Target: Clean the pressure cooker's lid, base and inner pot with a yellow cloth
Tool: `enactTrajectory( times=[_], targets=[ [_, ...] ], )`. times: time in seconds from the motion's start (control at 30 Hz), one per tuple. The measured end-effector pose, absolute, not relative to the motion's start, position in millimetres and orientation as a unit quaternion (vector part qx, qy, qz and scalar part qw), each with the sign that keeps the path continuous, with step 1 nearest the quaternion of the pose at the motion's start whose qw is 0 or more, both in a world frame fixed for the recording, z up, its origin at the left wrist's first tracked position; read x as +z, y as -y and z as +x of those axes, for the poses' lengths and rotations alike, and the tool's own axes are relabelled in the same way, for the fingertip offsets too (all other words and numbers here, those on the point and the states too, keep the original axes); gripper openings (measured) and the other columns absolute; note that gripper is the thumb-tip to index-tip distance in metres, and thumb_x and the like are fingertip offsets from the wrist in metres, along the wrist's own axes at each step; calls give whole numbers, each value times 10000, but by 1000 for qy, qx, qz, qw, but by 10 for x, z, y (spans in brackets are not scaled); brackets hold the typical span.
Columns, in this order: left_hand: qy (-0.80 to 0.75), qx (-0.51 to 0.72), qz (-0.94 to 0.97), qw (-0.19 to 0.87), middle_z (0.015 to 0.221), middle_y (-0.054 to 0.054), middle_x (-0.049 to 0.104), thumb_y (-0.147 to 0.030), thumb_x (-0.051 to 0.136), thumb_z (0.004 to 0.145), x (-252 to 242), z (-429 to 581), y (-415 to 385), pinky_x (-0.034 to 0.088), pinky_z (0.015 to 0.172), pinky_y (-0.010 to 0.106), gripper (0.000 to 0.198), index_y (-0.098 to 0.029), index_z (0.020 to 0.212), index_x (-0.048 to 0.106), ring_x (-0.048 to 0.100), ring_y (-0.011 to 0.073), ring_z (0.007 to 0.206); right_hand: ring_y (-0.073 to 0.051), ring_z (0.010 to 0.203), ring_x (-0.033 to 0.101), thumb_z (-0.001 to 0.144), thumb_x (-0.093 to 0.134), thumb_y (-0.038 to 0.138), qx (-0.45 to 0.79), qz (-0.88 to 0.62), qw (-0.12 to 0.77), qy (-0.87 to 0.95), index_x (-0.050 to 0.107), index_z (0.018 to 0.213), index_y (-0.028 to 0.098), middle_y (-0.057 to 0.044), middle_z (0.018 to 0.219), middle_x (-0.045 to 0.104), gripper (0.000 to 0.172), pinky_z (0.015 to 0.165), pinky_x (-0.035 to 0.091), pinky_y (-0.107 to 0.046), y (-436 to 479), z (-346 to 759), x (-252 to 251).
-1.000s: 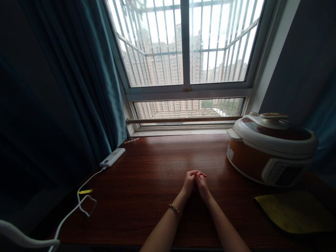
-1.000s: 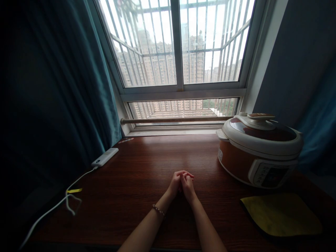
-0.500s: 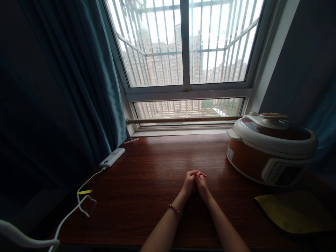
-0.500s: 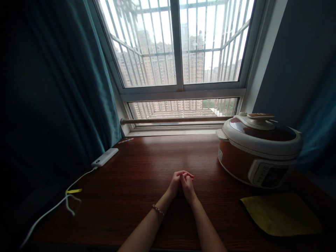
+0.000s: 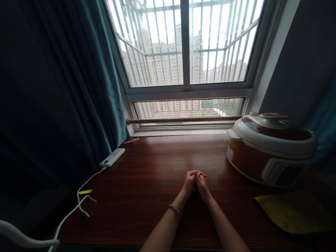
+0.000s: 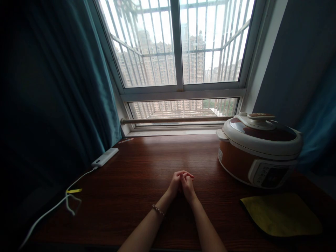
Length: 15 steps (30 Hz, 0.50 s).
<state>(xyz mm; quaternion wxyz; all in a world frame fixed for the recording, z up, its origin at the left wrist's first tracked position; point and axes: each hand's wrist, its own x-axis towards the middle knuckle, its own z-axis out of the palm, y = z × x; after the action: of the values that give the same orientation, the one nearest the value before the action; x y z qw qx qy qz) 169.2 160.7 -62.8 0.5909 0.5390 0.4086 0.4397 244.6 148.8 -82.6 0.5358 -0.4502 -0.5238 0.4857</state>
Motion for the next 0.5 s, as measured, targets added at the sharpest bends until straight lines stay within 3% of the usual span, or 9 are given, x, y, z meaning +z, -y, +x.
enactTrajectory(
  times=[0.13,0.5],
  targets=[
    [-411,437,539,591,620,96,651,-432,493,731,-620,1692,-1602,283,345,205,441,-69,869,702,462,106,385,-97,309,429,711,352,769,485,-449,536,526,454,422,167,-14,333,427,675,326,290,-202,-1489,2444,-822],
    [-403,441,539,593,593,80,632,-399,488,743,-574,1691,-1581,217,294,188,411,-68,853,703,375,67,318,-97,315,438,719,348,762,488,-446,531,530,460,442,167,-14,334,440,665,335,297,-197,-1500,2455,-859]
  ],
)
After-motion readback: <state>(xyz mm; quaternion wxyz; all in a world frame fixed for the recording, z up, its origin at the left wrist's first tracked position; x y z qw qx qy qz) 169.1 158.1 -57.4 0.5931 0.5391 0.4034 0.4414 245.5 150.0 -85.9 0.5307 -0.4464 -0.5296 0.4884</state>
